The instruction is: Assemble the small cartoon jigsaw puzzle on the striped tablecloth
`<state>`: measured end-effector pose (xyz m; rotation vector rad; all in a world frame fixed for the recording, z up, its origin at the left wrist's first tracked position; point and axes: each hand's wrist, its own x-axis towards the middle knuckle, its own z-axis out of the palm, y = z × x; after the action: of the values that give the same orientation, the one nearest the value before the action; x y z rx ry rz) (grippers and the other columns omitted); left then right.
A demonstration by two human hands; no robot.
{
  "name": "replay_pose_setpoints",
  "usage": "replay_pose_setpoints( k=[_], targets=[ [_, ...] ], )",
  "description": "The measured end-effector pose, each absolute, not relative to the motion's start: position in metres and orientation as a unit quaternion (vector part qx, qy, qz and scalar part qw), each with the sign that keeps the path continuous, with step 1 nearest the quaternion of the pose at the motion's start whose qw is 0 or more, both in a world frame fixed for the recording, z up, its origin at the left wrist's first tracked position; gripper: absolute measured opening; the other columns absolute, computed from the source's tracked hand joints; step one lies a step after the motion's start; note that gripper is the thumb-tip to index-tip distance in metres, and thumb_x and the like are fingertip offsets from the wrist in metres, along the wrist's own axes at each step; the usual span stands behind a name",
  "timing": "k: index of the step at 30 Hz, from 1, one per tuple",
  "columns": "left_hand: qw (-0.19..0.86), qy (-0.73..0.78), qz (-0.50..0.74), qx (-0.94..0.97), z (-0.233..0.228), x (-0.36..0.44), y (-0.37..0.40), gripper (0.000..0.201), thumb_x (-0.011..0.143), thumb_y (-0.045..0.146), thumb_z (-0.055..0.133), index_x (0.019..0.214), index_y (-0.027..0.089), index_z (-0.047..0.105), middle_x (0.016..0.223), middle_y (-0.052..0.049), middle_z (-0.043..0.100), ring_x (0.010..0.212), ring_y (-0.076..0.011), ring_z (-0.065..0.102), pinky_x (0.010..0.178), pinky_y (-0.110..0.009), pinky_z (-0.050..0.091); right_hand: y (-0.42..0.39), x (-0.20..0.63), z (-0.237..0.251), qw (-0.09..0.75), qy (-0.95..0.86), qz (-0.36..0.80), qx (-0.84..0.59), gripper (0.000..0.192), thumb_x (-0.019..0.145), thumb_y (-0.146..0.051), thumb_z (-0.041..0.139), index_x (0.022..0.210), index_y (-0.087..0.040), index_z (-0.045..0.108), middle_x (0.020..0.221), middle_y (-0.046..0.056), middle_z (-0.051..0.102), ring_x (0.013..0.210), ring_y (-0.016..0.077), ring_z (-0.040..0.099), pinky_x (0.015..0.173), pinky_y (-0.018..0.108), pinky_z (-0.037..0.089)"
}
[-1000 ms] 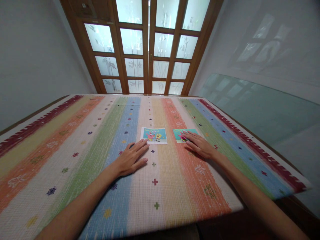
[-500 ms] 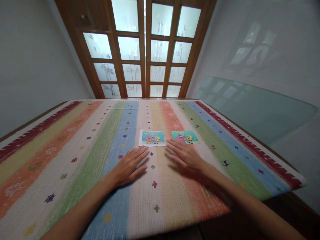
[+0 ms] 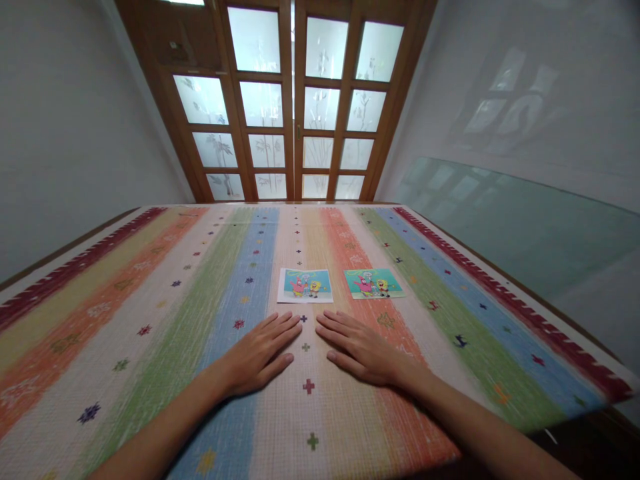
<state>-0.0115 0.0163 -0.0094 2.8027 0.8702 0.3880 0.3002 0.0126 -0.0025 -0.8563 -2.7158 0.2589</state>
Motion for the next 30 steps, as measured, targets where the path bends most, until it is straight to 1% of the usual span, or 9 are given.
replay_pose_setpoints(
  k=[5,9,17,24,30],
  targets=[
    [0.093,0.296,0.126,0.942,-0.0097,-0.0119,0.0157,0.058,0.109,0.038,0.042,0.163,0.028,0.022,0.166,-0.006,0.030,0.154,-0.0249,0.028,0.127,-0.051,0.024,0.0119,0.2991,-0.0048,0.146,-0.937,0.102,-0.301,0.055,0.107,-0.037,0.042,0.159,-0.019,0.037,0.162,0.011,0.038,0.153,0.0249,0.032,0.126,0.051,0.028],
    [0.092,0.299,0.125,0.942,-0.0115,-0.0125,0.0163,0.057,0.110,0.038,0.041,0.163,0.028,0.023,0.167,-0.006,0.028,0.154,-0.0246,0.028,0.127,-0.050,0.024,0.0111,0.2985,-0.0023,0.137,-0.936,0.099,-0.310,0.055,0.107,-0.037,0.043,0.158,-0.018,0.039,0.163,0.012,0.036,0.153,0.0258,0.030,0.126,0.051,0.027],
    [0.097,0.306,0.123,0.939,-0.0138,-0.0118,0.0167,0.058,0.109,0.039,0.041,0.163,0.027,0.023,0.167,-0.005,0.029,0.154,-0.0240,0.027,0.127,-0.050,0.024,0.0109,0.2995,-0.0059,0.140,-0.932,0.104,-0.318,0.056,0.107,-0.039,0.044,0.159,-0.021,0.036,0.164,0.011,0.035,0.154,0.0258,0.030,0.126,0.051,0.026],
    [0.105,0.309,0.124,0.937,-0.0119,-0.0100,0.0163,0.058,0.109,0.040,0.041,0.163,0.026,0.024,0.166,-0.006,0.031,0.154,-0.0247,0.027,0.127,-0.052,0.025,0.0124,0.3010,-0.0064,0.127,-0.932,0.108,-0.323,0.055,0.107,-0.041,0.042,0.157,-0.017,0.041,0.163,0.013,0.035,0.154,0.0269,0.029,0.126,0.052,0.027],
    [0.113,0.313,0.127,0.934,-0.0097,-0.0087,0.0164,0.056,0.109,0.041,0.041,0.162,0.026,0.028,0.165,-0.007,0.034,0.154,-0.0251,0.029,0.126,-0.053,0.026,0.0130,0.3020,-0.0086,0.138,-0.930,0.111,-0.323,0.055,0.107,-0.042,0.042,0.157,-0.019,0.040,0.163,0.012,0.037,0.154,0.0266,0.029,0.126,0.054,0.027]
  ],
)
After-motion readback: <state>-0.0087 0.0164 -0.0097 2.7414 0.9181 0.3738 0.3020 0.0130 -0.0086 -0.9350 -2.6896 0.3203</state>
